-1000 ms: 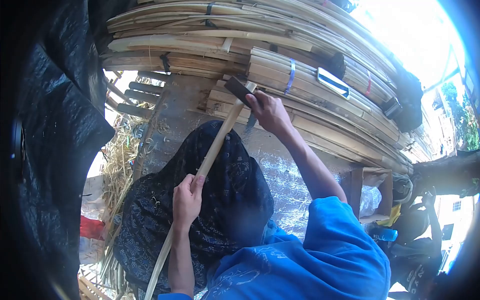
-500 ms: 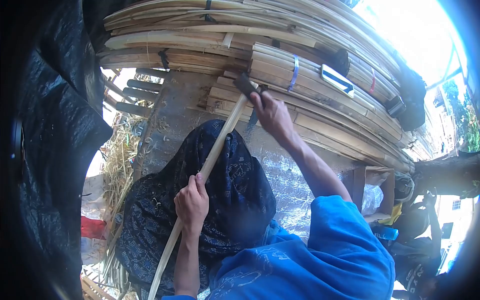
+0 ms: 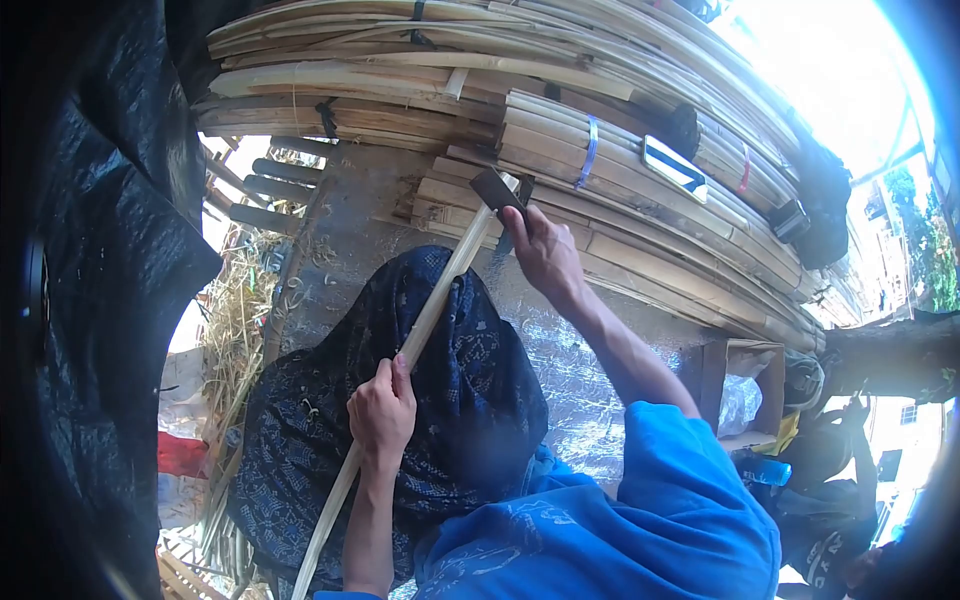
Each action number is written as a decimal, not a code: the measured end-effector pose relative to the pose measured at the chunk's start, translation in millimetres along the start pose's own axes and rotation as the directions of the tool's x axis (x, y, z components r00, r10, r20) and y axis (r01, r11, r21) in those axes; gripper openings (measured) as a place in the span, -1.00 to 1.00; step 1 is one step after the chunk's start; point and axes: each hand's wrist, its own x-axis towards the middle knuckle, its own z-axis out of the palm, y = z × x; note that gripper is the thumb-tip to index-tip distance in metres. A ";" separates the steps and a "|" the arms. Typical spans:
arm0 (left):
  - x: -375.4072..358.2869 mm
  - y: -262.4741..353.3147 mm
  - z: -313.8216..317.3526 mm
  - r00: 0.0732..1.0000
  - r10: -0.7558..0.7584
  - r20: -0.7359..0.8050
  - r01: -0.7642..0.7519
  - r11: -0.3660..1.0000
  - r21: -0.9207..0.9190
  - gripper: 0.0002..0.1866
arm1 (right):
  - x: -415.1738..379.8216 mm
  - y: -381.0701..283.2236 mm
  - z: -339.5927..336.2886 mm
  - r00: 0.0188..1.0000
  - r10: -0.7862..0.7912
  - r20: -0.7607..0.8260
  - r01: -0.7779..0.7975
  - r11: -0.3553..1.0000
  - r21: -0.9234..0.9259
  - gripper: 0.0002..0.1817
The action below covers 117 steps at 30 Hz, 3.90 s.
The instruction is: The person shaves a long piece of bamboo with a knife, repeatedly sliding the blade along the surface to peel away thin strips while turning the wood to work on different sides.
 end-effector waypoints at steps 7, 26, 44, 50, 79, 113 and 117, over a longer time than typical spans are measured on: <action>1.9 -1.1 -2.0 0.999 0.004 0.041 -0.003 1.000 -0.024 -0.56 | 40.8 5.8 -9.6 0.995 -0.028 -0.099 0.022 0.997 -0.071 -0.42; 2.3 -0.7 -1.2 0.999 -0.012 0.031 0.012 1.000 -0.029 -0.52 | -15.2 2.7 4.1 0.998 -0.065 0.025 0.064 0.997 0.037 -0.48; 1.0 0.6 -2.6 1.000 -0.008 0.005 0.009 0.999 -0.044 -0.50 | 22.5 2.7 3.8 0.989 -0.080 -0.121 0.080 0.997 -0.004 -0.52; 1.8 0.0 -0.7 1.000 -0.006 -0.008 0.006 1.000 -0.028 -0.52 | -49.9 -5.1 22.6 0.986 -0.166 0.020 0.163 0.983 0.079 -0.58; -1.5 0.3 6.8 0.995 0.026 -0.101 -0.030 0.998 -0.046 -0.50 | 64.0 12.0 -11.0 1.000 -0.019 0.015 0.021 0.990 -0.142 -0.39; -2.8 2.0 5.8 0.997 -0.046 -0.062 0.041 0.996 -0.080 -0.49 | 55.1 5.8 -10.0 0.994 -0.066 0.083 0.083 0.973 -0.217 -0.38; -1.7 -0.1 7.8 0.997 -0.032 -0.069 0.026 0.996 -0.084 -0.49 | 48.0 5.2 -9.7 0.990 -0.138 0.042 0.143 0.979 -0.146 -0.39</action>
